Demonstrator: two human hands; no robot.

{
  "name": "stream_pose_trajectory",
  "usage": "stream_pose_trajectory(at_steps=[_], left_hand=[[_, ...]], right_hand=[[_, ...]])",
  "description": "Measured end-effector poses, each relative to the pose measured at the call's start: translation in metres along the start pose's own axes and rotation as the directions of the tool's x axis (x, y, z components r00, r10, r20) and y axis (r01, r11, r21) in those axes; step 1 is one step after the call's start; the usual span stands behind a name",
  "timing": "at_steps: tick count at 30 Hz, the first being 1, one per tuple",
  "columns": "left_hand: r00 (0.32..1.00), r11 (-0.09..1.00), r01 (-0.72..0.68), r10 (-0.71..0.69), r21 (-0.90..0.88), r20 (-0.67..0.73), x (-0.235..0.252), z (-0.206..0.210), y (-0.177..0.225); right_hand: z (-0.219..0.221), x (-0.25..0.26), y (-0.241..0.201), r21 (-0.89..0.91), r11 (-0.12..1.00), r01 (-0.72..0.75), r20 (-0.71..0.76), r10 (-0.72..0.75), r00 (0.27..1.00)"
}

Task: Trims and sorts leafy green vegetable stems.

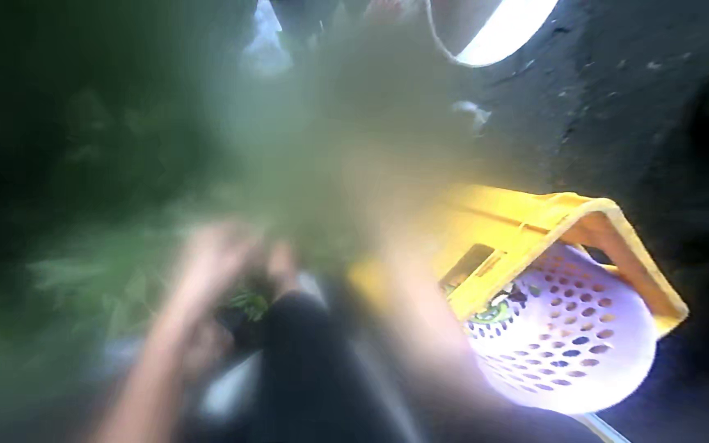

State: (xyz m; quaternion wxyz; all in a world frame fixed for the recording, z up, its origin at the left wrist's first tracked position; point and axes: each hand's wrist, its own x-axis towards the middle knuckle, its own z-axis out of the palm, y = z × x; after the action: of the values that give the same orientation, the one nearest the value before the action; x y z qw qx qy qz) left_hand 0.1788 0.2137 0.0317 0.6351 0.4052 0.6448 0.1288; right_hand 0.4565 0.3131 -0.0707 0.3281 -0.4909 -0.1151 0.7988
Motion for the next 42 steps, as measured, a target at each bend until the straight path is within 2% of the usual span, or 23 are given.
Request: stream_pose_trajectory(at_steps=[3, 5, 6, 8, 9, 10, 11, 13, 15, 17, 20, 22, 24, 27, 30, 32, 35, 38, 42], left_hand=[[0.998, 0.993, -0.062, 0.061, 0.098, 0.016, 0.003, -0.003, 0.007], [0.998, 0.986, -0.068, 0.064, 0.149, 0.029, 0.001, -0.013, 0.006], [0.999, 0.989, -0.037, 0.032, 0.140, 0.035, -0.004, -0.025, 0.002], [0.992, 0.992, 0.120, -0.118, -0.036, 0.046, -0.016, -0.054, -0.010], [0.982, 0.969, 0.186, -0.181, -0.165, 0.047, -0.017, -0.067, -0.015], [0.977, 0.936, 0.211, -0.207, -0.282, 0.044, -0.016, -0.078, -0.020], [0.974, 0.901, 0.221, -0.221, -0.374, 0.044, -0.012, -0.086, -0.024], [0.966, 0.839, 0.243, -0.254, -0.487, 0.045, 0.000, -0.093, -0.030], [0.964, 0.773, 0.234, -0.263, -0.590, 0.039, 0.012, -0.099, -0.042], [0.968, 0.697, 0.203, -0.247, -0.687, 0.036, 0.023, -0.103, -0.051], [0.970, 0.616, 0.188, -0.239, -0.765, 0.046, 0.030, -0.107, -0.062], [0.961, 0.586, 0.206, -0.274, -0.784, 0.047, 0.032, -0.108, -0.062], [0.946, 0.568, 0.220, -0.324, -0.793, 0.030, 0.031, -0.107, -0.055], [0.938, 0.559, 0.218, -0.347, -0.800, 0.013, 0.027, -0.108, -0.051], [0.920, 0.550, 0.202, -0.389, -0.810, -0.035, 0.025, -0.107, -0.048], [0.911, 0.541, 0.181, -0.406, -0.822, -0.067, 0.024, -0.103, -0.045], [0.908, 0.603, 0.172, -0.404, -0.779, -0.112, 0.026, -0.093, -0.043], [0.920, 0.647, 0.195, -0.380, -0.737, -0.090, 0.029, -0.081, -0.040], [0.941, 0.737, 0.219, -0.334, -0.640, -0.063, 0.032, -0.067, -0.036]], right_hand=[[-0.012, 0.002, -0.013, 0.086, 0.996, 0.005, -0.069, 0.001, 0.998], [-0.026, -0.003, -0.021, 0.161, 0.982, 0.096, -0.233, -0.057, 0.971], [-0.036, -0.007, -0.026, 0.183, 0.966, 0.181, -0.364, -0.104, 0.926], [-0.057, -0.020, -0.031, 0.106, 0.946, 0.307, -0.586, -0.190, 0.787], [-0.056, -0.029, -0.032, -0.021, 0.960, 0.279, -0.638, -0.228, 0.735], [-0.047, -0.037, -0.033, -0.170, 0.966, 0.193, -0.637, -0.257, 0.727], [-0.033, -0.042, -0.031, -0.308, 0.947, 0.089, -0.620, -0.271, 0.736], [-0.007, -0.046, -0.018, -0.537, 0.841, -0.068, -0.589, -0.316, 0.744], [0.003, -0.044, 0.004, -0.723, 0.684, -0.095, -0.490, -0.411, 0.769], [0.011, -0.043, 0.026, -0.872, 0.483, -0.078, -0.329, -0.463, 0.823], [0.034, -0.043, 0.054, -0.976, 0.217, 0.004, -0.089, -0.415, 0.906], [0.040, -0.039, 0.075, -0.993, 0.048, 0.106, 0.078, -0.405, 0.911], [0.047, -0.039, 0.083, -0.985, -0.050, 0.166, 0.173, -0.359, 0.917], [0.062, -0.047, 0.075, -0.992, -0.005, 0.122, 0.116, -0.358, 0.926], [0.084, -0.047, 0.064, -0.962, 0.250, 0.114, 0.036, -0.299, 0.954], [0.098, -0.041, 0.070, -0.890, 0.412, 0.194, 0.083, -0.272, 0.959], [0.117, -0.022, 0.089, -0.760, 0.553, 0.342, 0.220, -0.276, 0.936], [0.118, 0.000, 0.118, -0.629, 0.636, 0.447, 0.355, -0.277, 0.893], [0.121, 0.006, 0.126, -0.641, 0.665, 0.384, 0.394, -0.144, 0.908]])
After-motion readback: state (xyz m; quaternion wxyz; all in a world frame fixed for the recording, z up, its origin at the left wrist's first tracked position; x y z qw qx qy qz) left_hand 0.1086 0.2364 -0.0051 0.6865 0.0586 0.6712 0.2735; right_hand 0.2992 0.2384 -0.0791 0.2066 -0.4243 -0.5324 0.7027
